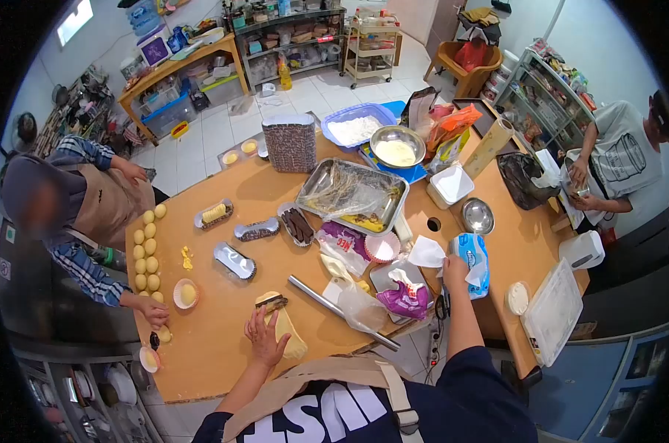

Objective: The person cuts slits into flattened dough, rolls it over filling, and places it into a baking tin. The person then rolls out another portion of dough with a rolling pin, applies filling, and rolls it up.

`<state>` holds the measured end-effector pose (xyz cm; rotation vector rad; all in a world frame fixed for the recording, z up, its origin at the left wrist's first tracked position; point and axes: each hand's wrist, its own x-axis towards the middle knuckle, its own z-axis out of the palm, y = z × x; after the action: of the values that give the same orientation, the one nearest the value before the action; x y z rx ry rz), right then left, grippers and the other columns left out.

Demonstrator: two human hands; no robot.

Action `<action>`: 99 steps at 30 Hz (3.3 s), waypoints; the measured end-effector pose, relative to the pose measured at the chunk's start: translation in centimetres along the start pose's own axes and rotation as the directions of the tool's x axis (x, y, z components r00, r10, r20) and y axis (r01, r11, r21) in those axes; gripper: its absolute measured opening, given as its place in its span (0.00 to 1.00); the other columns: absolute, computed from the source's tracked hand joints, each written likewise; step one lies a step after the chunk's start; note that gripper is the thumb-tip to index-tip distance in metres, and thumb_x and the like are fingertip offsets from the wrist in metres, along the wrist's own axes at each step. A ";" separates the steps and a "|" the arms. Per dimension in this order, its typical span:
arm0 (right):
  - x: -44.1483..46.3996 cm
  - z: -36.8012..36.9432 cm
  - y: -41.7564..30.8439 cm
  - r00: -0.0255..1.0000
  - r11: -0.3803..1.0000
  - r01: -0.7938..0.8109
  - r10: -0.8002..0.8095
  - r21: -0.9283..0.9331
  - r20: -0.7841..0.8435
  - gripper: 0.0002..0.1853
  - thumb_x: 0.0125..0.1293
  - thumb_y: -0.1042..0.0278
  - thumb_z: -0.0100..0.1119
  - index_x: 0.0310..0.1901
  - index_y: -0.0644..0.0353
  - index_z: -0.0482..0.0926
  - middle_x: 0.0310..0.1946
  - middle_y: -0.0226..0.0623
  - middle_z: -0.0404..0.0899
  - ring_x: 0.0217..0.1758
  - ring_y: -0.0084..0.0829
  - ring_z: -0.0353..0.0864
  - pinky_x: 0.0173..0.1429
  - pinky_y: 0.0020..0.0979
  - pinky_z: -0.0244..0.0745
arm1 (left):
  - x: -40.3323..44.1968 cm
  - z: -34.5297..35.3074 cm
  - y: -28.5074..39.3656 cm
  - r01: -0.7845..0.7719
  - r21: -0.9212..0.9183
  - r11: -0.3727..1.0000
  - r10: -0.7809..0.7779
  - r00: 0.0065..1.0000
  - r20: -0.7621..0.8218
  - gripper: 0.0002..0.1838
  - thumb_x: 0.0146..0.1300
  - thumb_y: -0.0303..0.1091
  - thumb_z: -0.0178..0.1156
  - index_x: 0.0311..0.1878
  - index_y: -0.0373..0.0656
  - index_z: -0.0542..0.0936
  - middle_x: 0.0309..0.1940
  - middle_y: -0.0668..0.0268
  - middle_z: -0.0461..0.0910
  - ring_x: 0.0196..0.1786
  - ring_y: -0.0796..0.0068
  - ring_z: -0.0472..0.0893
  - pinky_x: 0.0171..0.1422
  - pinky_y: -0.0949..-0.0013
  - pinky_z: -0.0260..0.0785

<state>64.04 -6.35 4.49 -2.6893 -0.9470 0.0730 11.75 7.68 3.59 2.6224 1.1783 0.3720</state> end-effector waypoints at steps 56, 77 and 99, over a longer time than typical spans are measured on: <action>-16.4 -3.9 -27.3 0.376 0.460 0.767 -0.887 0.447 0.267 0.10 0.66 0.58 0.54 0.35 0.56 0.76 0.37 0.40 0.81 0.34 0.43 0.81 0.33 0.44 0.73 | 2.8 -7.2 11.2 0.600 -0.714 -0.362 -0.071 0.746 0.662 0.49 0.63 0.76 0.29 0.68 0.40 0.63 0.72 0.55 0.58 0.75 0.57 0.54 0.76 0.50 0.44; -20.3 -4.1 -30.6 0.305 0.279 0.950 -0.928 0.141 -0.213 0.10 0.56 0.63 0.57 0.38 0.44 0.85 0.72 0.18 0.60 0.76 0.36 0.53 0.75 0.54 0.33 | 5.1 -7.5 9.4 0.217 -0.613 -0.760 -0.355 0.651 0.671 0.28 0.74 0.58 0.37 0.64 0.49 0.68 0.62 0.64 0.71 0.65 0.63 0.70 0.69 0.54 0.63; -5.7 -4.6 -12.0 0.921 0.833 0.385 -0.324 0.397 -0.215 0.04 0.59 0.76 0.55 0.36 0.63 0.78 0.37 0.45 0.78 0.44 0.47 0.77 0.50 0.41 0.71 | 3.6 -6.0 10.2 0.386 -0.863 0.325 0.041 0.906 0.421 0.29 0.71 0.48 0.53 0.67 0.38 0.64 0.67 0.52 0.64 0.72 0.60 0.61 0.74 0.63 0.54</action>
<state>52.98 -2.13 12.01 -2.0504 -1.2083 0.0136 19.23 4.52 12.93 1.3874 0.7179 0.3339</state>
